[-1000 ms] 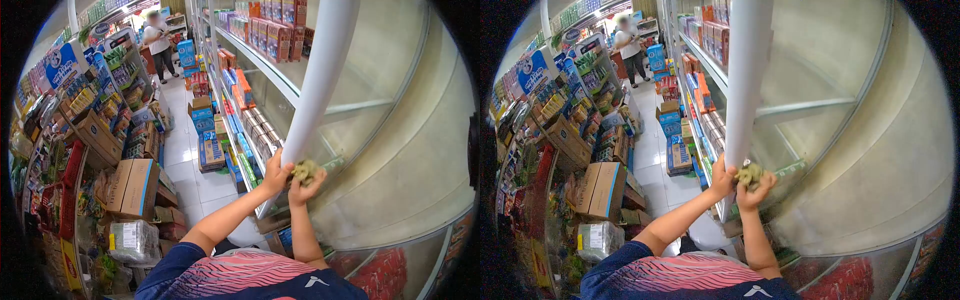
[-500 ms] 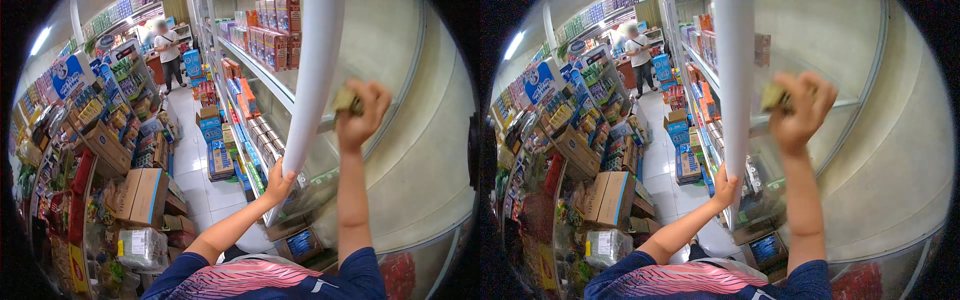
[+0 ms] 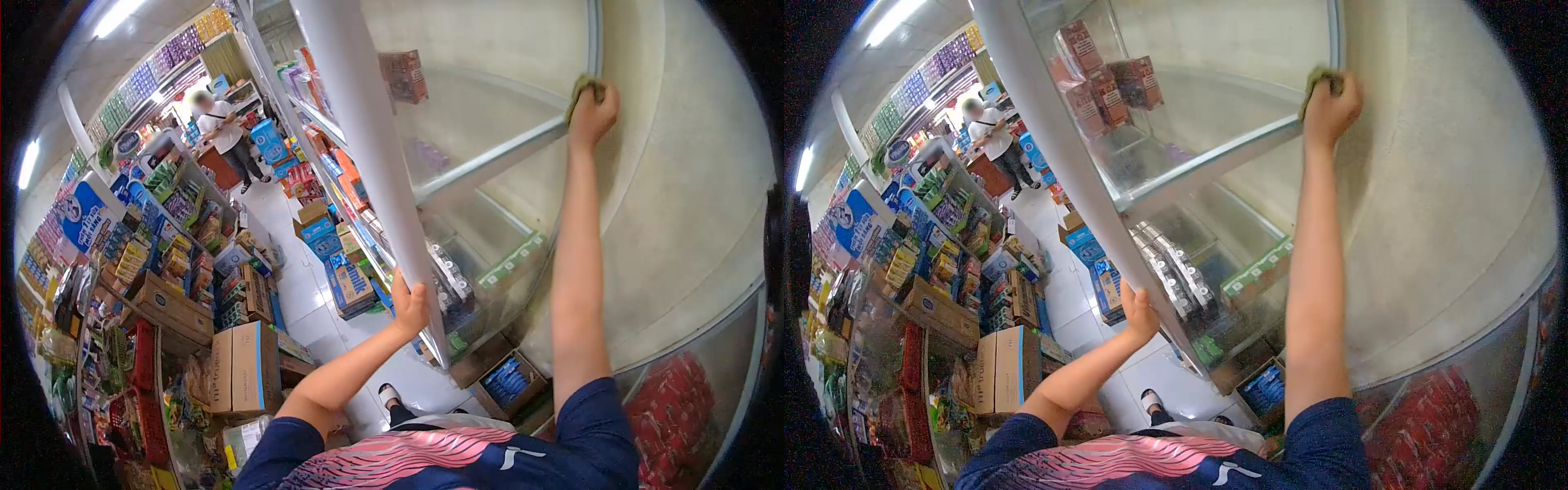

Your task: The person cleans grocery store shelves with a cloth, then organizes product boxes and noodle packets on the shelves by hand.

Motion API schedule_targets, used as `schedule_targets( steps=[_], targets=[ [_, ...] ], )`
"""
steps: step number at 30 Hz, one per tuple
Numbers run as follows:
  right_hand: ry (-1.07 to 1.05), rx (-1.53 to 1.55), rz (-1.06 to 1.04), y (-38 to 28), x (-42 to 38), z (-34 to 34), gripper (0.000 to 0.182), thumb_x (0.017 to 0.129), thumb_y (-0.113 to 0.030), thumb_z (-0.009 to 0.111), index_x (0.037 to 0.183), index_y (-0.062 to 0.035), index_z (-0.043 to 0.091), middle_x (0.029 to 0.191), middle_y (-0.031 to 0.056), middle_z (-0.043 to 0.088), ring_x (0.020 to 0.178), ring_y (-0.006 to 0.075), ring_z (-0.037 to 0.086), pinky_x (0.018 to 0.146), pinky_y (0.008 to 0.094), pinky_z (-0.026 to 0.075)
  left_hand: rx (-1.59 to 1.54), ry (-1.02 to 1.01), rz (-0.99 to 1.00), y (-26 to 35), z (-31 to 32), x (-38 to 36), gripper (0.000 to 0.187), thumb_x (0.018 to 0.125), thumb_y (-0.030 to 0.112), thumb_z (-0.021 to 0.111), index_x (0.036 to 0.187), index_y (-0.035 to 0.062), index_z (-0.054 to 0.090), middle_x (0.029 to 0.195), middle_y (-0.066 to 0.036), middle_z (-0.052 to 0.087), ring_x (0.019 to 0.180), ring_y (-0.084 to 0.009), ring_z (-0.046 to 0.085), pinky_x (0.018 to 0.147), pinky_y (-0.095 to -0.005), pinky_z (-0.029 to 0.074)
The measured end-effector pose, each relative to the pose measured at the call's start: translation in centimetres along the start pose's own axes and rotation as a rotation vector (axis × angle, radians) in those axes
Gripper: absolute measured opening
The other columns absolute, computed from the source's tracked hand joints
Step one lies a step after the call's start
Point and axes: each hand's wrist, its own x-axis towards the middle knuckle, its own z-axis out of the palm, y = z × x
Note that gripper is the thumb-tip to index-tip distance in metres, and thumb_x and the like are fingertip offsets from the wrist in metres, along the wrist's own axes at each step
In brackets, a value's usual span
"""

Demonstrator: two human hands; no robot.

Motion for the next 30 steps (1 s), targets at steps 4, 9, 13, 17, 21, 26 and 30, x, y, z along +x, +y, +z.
schedule_targets(
  steps=[4,9,13,17,21,26,30],
  targets=[
    [-0.112,0.146,-0.043,-2.7,-9.3,-4.1,0.009,0.068,-0.013,0.048,0.064,-0.0044,0.048,0.070,0.0103,0.047,0.073,0.0269,0.043,0.069,0.0376,0.032,-0.040,-0.027,-0.049,-2.5,-1.2,-0.4,0.060,0.083,0.048,0.045,0.110,-0.0052,0.040,0.096,-0.010,0.046,0.089,-0.0180,0.043,0.080,-0.0301,0.034],
    [-0.404,0.221,-0.552,-11.9,-15.2,-6.2,0.014,0.065,-0.022,0.060,0.069,-0.0118,0.051,0.080,0.0059,0.047,0.077,0.0232,0.045,0.073,0.0353,0.035,-0.026,-0.040,-0.049,-1.0,-1.3,0.2,0.057,0.083,0.042,0.046,0.113,-0.0054,0.036,0.102,-0.012,0.043,0.096,-0.0199,0.040,0.085,-0.0321,0.032],
    [-0.419,0.206,-0.801,-8.1,-8.0,-3.3,0.015,0.064,-0.018,0.063,0.073,-0.0134,0.052,0.078,0.0043,0.051,0.076,0.0228,0.047,0.068,0.0351,0.036,0.219,0.012,0.160,4.9,0.4,1.8,0.059,0.077,0.021,0.053,0.123,-0.0014,0.024,0.118,-0.015,0.032,0.115,-0.0236,0.027,0.096,-0.0375,0.023],
    [-0.089,0.009,-0.485,-1.4,0.1,-0.1,0.016,0.071,-0.018,0.059,0.079,-0.0056,0.051,0.082,0.0107,0.050,0.079,0.0293,0.047,0.071,0.0381,0.037,0.493,-0.091,0.770,11.1,1.0,7.0,0.050,0.071,0.019,0.058,0.116,0.0087,0.041,0.122,-0.016,0.035,0.117,-0.0275,0.032,0.096,-0.0405,0.021],
    [-0.025,-0.121,0.083,3.2,-2.6,-1.1,0.018,0.076,-0.018,0.056,0.079,-0.0015,0.048,0.080,0.0140,0.049,0.082,0.0302,0.044,0.073,0.0401,0.034,1.066,-0.042,0.884,11.6,3.6,8.0,0.037,0.068,0.021,0.061,0.104,0.0132,0.053,0.120,-0.011,0.045,0.117,-0.0271,0.036,0.095,-0.0396,0.017],
    [-0.133,0.036,-0.053,-4.3,-10.7,-3.9,0.014,0.073,-0.012,0.058,0.074,-0.0046,0.046,0.076,0.0110,0.046,0.075,0.0281,0.043,0.070,0.0385,0.033,1.008,-0.074,0.897,11.4,3.7,8.0,0.038,0.074,0.033,0.057,0.105,0.0141,0.047,0.113,-0.009,0.052,0.106,-0.0270,0.045,0.094,-0.0422,0.017],
    [-0.333,0.280,-0.406,-14.3,-10.4,-2.8,0.016,0.069,-0.010,0.058,0.081,-0.0079,0.048,0.081,0.0100,0.049,0.078,0.0264,0.045,0.073,0.0387,0.034,0.640,-0.037,1.056,9.9,2.9,8.3,0.050,0.086,0.055,0.030,0.113,0.0141,0.039,0.114,-0.015,0.052,0.109,-0.0293,0.043,0.098,-0.0443,0.016]
  ],
)
